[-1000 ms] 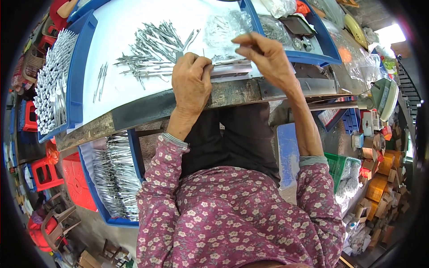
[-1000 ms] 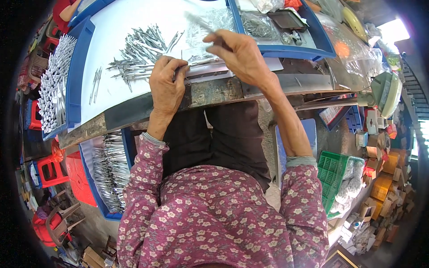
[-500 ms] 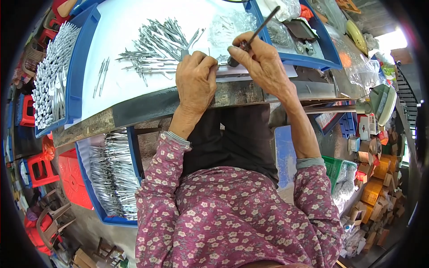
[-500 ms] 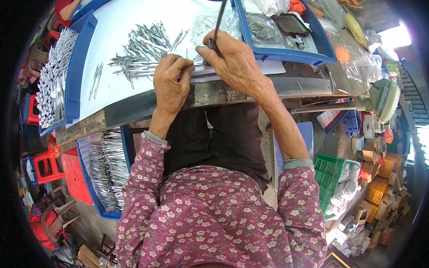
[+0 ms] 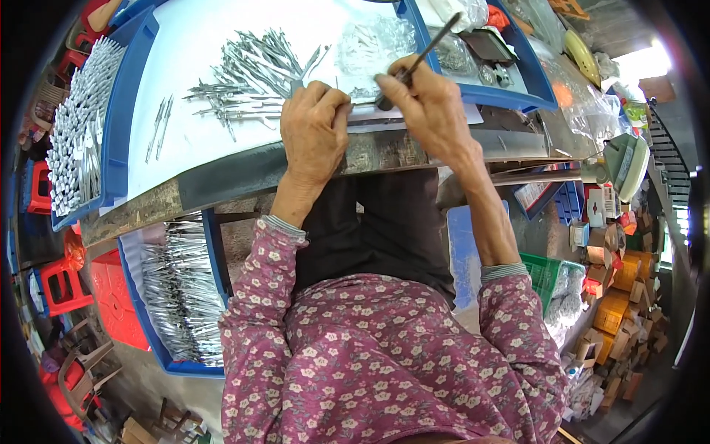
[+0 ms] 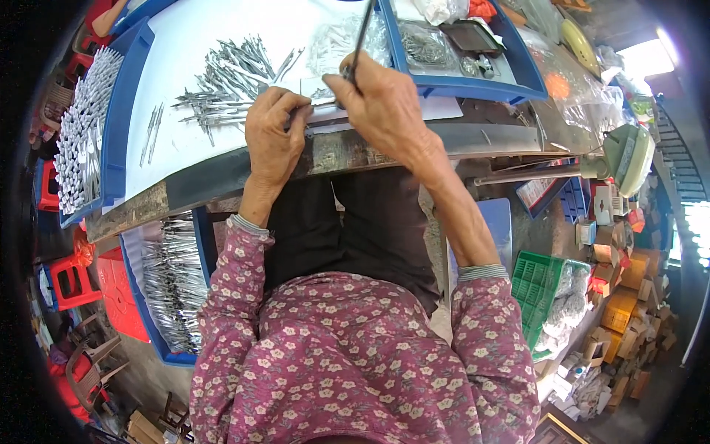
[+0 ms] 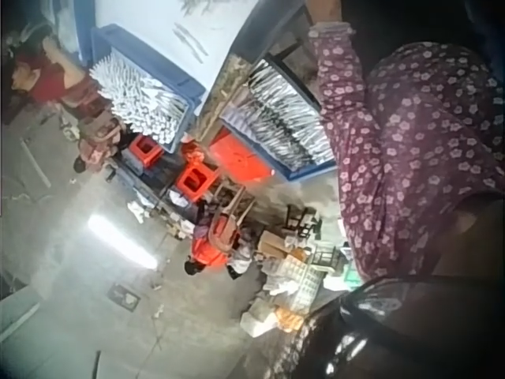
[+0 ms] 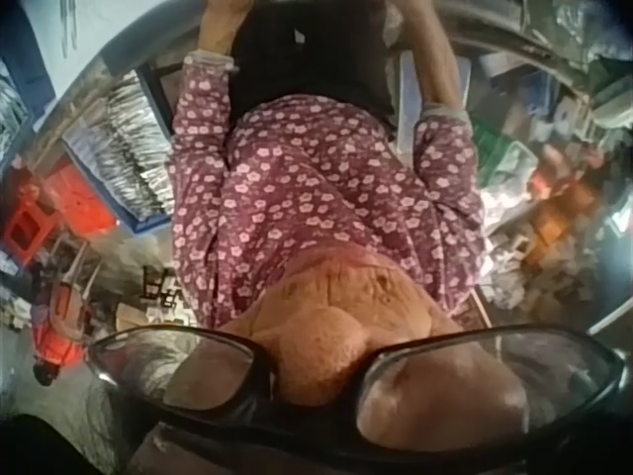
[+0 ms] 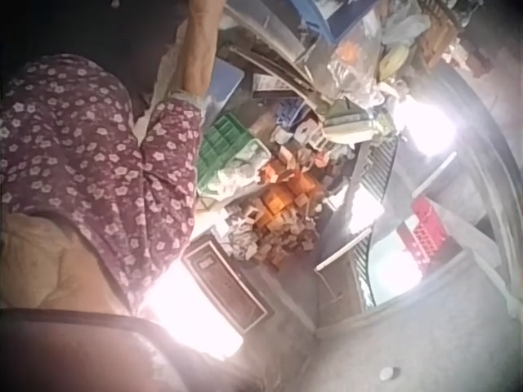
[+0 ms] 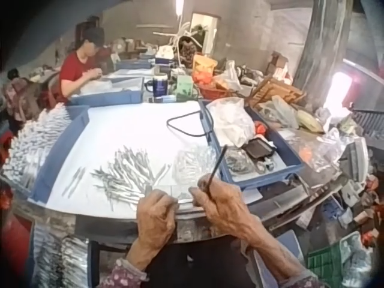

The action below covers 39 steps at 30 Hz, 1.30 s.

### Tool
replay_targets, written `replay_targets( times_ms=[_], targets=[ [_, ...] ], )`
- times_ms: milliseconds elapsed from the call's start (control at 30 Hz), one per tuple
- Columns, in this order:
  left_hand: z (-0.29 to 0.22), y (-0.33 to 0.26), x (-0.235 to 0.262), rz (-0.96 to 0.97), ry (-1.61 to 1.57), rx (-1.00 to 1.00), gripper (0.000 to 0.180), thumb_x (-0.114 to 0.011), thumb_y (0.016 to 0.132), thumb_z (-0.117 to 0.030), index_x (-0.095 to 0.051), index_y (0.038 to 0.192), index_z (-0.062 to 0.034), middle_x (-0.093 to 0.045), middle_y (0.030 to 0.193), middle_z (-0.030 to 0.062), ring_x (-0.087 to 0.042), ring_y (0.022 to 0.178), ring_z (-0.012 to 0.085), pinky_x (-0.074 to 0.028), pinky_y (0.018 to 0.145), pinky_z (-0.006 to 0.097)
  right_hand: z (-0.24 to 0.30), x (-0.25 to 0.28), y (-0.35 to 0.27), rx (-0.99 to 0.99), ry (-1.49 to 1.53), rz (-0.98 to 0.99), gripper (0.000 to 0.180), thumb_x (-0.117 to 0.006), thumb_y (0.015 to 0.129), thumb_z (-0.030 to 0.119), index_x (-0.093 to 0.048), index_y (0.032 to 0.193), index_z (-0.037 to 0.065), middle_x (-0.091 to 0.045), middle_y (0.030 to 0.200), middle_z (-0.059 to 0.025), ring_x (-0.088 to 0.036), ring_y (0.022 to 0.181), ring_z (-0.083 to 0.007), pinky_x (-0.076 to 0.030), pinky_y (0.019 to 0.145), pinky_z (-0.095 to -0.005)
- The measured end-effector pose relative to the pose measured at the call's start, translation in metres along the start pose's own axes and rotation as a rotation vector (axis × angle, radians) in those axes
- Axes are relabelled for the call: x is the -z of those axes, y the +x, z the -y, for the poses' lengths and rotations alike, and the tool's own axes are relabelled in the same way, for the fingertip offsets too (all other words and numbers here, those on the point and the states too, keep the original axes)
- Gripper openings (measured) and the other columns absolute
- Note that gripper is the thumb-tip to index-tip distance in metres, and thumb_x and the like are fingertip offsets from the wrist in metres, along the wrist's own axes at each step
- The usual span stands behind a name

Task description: Processing or assembling small metal hardware parts using a handheld tool at a workbench.

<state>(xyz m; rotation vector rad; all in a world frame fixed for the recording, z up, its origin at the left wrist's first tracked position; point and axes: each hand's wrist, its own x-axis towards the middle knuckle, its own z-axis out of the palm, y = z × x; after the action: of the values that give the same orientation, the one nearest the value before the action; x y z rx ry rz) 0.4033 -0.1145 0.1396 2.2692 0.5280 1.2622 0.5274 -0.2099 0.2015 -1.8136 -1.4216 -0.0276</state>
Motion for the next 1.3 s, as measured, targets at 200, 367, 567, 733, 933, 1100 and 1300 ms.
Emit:
replay_targets(
  times_ms=[200,367,567,733,933,1100,1300],
  targets=[
    [-0.002,0.001,0.004,0.004,0.009,0.019,0.005,-0.063,0.069,-0.005,-0.058,0.070,-0.0060,-0.051,0.071,0.0047,-0.049,0.068,0.0238,-0.036,0.062,0.034,0.032,0.031,0.009,0.123,0.266,-0.413,0.020,-0.057,0.087,0.020,-0.052,0.087,0.000,-0.063,0.069,-0.0088,-0.058,0.060,-0.0126,-0.044,0.052,-0.0269],
    [0.000,0.004,0.001,0.033,0.028,0.013,0.005,-0.063,0.068,-0.004,-0.059,0.071,-0.0058,-0.052,0.072,0.0051,-0.051,0.070,0.0241,-0.037,0.064,0.034,-0.009,-0.001,-0.003,-0.078,-0.152,-0.109,0.024,-0.061,0.081,0.022,-0.051,0.085,0.000,-0.055,0.065,-0.0208,-0.055,0.063,-0.0411,-0.042,0.052,-0.0435],
    [-0.012,0.008,0.007,0.092,0.038,0.056,0.008,-0.063,0.071,-0.003,-0.060,0.078,-0.0044,-0.052,0.075,0.0079,-0.052,0.071,0.0246,-0.040,0.063,0.034,-0.028,0.022,-0.007,-0.226,0.135,-0.142,0.028,-0.057,0.086,0.027,-0.055,0.086,-0.001,-0.058,0.060,-0.0104,-0.055,0.056,-0.0178,-0.043,0.053,-0.0320],
    [-0.016,0.017,-0.003,0.152,0.072,-0.047,0.009,-0.065,0.069,-0.005,-0.061,0.076,-0.0057,-0.051,0.076,0.0074,-0.052,0.075,0.0252,-0.042,0.066,0.036,-0.023,0.039,0.009,-0.197,0.150,-0.144,0.031,-0.056,0.086,0.031,-0.058,0.087,0.000,-0.058,0.061,-0.0094,-0.055,0.057,-0.0173,-0.043,0.056,-0.0318],
    [-0.015,0.012,-0.004,0.131,0.082,-0.071,0.009,-0.064,0.068,-0.002,-0.058,0.075,-0.0039,-0.051,0.076,0.0075,-0.052,0.075,0.0251,-0.043,0.064,0.035,-0.025,0.019,0.049,-0.054,-0.003,0.008,0.018,-0.054,0.081,0.017,-0.054,0.086,0.000,-0.053,0.065,-0.0091,-0.050,0.061,-0.0160,-0.042,0.060,-0.0291],
    [-0.015,0.012,0.022,0.070,-0.015,-0.005,0.009,-0.062,0.070,0.000,-0.058,0.077,-0.0010,-0.053,0.076,0.0097,-0.053,0.072,0.0265,-0.042,0.063,0.034,-0.054,-0.023,0.083,-0.020,-0.293,0.044,0.018,-0.047,0.073,0.008,-0.058,0.083,-0.001,-0.060,0.078,-0.0220,-0.058,0.072,-0.0377,-0.045,0.067,-0.0412],
    [0.012,0.000,0.087,-0.034,-0.038,0.294,0.008,-0.061,0.075,-0.002,-0.060,0.083,0.0010,-0.057,0.078,0.0089,-0.055,0.069,0.0192,-0.042,0.060,0.028,-0.068,-0.058,0.095,-0.111,-0.464,0.256,0.021,-0.051,0.069,0.014,-0.059,0.072,-0.005,-0.059,0.074,-0.0278,-0.060,0.071,-0.0417,-0.046,0.064,-0.0471]
  ],
)
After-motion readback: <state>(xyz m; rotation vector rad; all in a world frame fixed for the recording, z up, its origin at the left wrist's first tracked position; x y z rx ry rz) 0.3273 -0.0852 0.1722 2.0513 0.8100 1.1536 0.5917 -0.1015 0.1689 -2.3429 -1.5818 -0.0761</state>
